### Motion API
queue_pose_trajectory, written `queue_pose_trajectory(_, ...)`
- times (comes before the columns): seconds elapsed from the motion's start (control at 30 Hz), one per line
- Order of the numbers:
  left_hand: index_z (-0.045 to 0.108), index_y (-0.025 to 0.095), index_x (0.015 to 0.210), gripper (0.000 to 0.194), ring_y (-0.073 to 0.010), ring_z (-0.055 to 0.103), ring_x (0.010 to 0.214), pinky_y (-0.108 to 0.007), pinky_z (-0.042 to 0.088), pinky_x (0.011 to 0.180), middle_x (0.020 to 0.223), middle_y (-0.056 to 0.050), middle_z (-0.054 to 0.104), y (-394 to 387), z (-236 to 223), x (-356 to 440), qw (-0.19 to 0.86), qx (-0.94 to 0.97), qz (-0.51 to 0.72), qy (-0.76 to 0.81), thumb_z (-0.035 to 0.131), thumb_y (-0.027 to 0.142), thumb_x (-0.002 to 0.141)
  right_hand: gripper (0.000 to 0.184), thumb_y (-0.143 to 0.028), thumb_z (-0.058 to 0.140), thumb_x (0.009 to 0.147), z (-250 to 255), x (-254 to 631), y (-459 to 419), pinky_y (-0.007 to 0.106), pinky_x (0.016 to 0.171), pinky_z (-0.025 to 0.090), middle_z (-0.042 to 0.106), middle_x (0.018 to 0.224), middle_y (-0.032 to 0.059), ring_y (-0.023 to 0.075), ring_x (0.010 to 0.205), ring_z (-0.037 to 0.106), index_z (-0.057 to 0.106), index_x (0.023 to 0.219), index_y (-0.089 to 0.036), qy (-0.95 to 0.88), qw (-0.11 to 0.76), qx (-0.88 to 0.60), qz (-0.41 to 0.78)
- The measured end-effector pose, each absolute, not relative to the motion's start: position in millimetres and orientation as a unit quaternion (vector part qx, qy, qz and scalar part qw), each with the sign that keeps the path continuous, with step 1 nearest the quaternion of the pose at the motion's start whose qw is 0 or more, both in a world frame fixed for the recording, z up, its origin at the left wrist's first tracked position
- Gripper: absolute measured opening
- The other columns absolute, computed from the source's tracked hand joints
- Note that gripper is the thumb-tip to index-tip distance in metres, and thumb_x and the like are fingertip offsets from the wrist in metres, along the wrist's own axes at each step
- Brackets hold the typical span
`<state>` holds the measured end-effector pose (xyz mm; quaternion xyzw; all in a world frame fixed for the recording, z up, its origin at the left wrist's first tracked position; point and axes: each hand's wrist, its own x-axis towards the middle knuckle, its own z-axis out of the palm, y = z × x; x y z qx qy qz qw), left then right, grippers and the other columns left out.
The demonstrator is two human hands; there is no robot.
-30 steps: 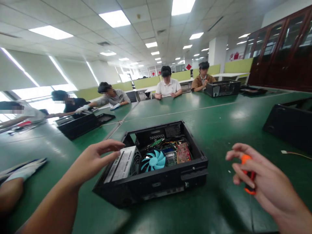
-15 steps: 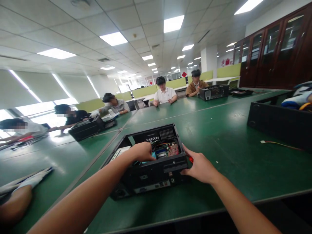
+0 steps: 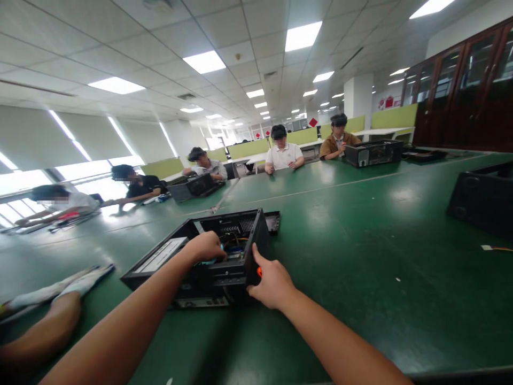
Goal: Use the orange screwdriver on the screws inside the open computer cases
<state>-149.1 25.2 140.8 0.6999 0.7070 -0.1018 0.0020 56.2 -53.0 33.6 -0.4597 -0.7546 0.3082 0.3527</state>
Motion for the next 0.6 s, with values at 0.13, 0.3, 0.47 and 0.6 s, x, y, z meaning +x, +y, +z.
queue_pose_trajectory(0.13,0.077,0.018,0.071,0.023,-0.0228,0.07,0.076,-0.026,0.048,0.065,0.071,-0.004,0.074,30.1,149.6,-208.2,0.05,0.704,-0.009,0.709,0.064,0.036,0.072,0.11,-0.026,0.079,0.068,37.7,-8.5,-22.8,0.033,0.082,0.051,0.071,0.099,0.0046,0.026,0.096,0.067,0.015,0.157,-0.025,-0.774,0.325,-0.452,0.301)
queue_pose_trajectory(0.3,0.077,0.017,0.095,0.052,-0.0226,0.07,0.083,-0.027,0.05,0.071,0.086,-0.005,0.077,28.4,149.5,-243.8,0.043,0.677,0.107,0.727,0.037,0.049,0.089,0.051,-0.035,0.067,0.09,51.3,-84.0,24.8,0.045,0.089,0.052,0.062,0.119,0.0097,0.0257,0.105,0.062,0.05,0.136,-0.018,-0.8,0.283,-0.423,0.318)
queue_pose_trajectory(0.47,0.058,0.017,0.128,0.052,-0.0355,0.058,0.113,-0.047,0.04,0.099,0.122,-0.015,0.066,18.8,120.7,-248.6,-0.127,0.631,0.183,0.743,0.049,0.041,0.083,0.068,-0.032,0.075,0.084,65.8,-124.1,54.4,0.05,0.093,0.05,0.059,0.128,0.0117,0.031,0.111,0.06,0.044,0.142,-0.019,-0.807,0.248,-0.39,0.368)
queue_pose_trajectory(0.6,0.056,0.02,0.126,0.046,-0.0329,0.055,0.116,-0.05,0.032,0.109,0.122,-0.012,0.063,26.9,105.1,-273.6,-0.284,0.626,0.211,0.695,0.054,0.035,0.083,0.133,-0.022,0.09,0.056,53.5,-87.7,39.2,0.048,0.097,0.046,0.061,0.131,0.0132,0.0364,0.117,0.057,0.005,0.158,-0.026,-0.784,0.239,-0.381,0.428)
